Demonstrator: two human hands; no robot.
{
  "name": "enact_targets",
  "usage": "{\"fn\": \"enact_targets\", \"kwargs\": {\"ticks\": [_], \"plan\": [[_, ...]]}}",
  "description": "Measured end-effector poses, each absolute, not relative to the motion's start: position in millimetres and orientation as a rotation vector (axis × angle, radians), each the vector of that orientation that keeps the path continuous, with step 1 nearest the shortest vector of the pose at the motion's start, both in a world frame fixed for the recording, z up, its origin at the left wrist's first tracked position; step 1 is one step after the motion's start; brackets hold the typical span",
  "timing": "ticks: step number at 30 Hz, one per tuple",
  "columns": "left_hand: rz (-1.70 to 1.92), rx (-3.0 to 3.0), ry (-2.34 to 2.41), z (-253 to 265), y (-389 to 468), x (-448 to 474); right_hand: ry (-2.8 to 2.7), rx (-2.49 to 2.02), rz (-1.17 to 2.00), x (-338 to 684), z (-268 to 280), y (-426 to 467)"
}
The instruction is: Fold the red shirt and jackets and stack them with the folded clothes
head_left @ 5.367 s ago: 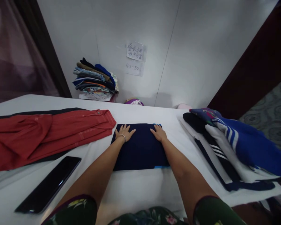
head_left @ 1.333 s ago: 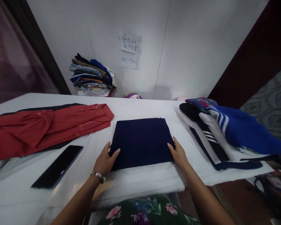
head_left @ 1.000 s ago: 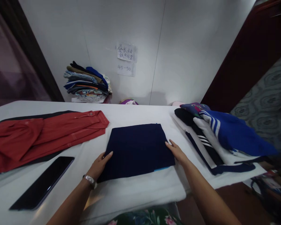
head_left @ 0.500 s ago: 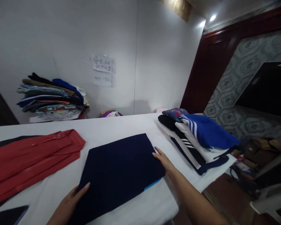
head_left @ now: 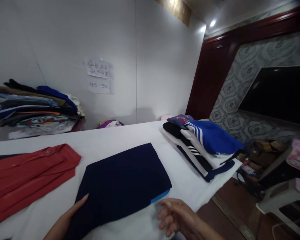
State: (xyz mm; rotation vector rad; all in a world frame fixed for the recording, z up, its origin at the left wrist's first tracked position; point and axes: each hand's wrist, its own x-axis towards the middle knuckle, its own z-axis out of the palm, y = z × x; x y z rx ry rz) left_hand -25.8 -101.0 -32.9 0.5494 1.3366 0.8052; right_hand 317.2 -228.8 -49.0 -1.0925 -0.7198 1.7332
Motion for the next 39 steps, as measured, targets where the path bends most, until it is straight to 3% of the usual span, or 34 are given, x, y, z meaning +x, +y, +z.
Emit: {"fn": "enact_targets", "kwargs": {"ticks": [3,6,13,24,39], "plan": [[0.847,0.405,1.358,12.8,-113.0,4.5,-0.706,-0.888,2.039,287.1,-47.9,-232.2],[0.926,0.418,1.339,34.4,-118.0,18.3,-0.523,-0.732,2.130,267.6,-54.8,-218.4],[0.854,0.416,1.259,28.8,-129.4,11.8,-0.206,-0.512,1.861,269.2,-51.8,-178.6],[0.791,0.447,1.233,-21.7,-166.0,6.8,0.042,-0.893,1.460,258.1,-54.3,-158.9],[0.736,0.249,1.151,-18.7,-136.3,-8.3,-0.141,-1.025,1.409,262.9,-36.6,-152.7]]}}
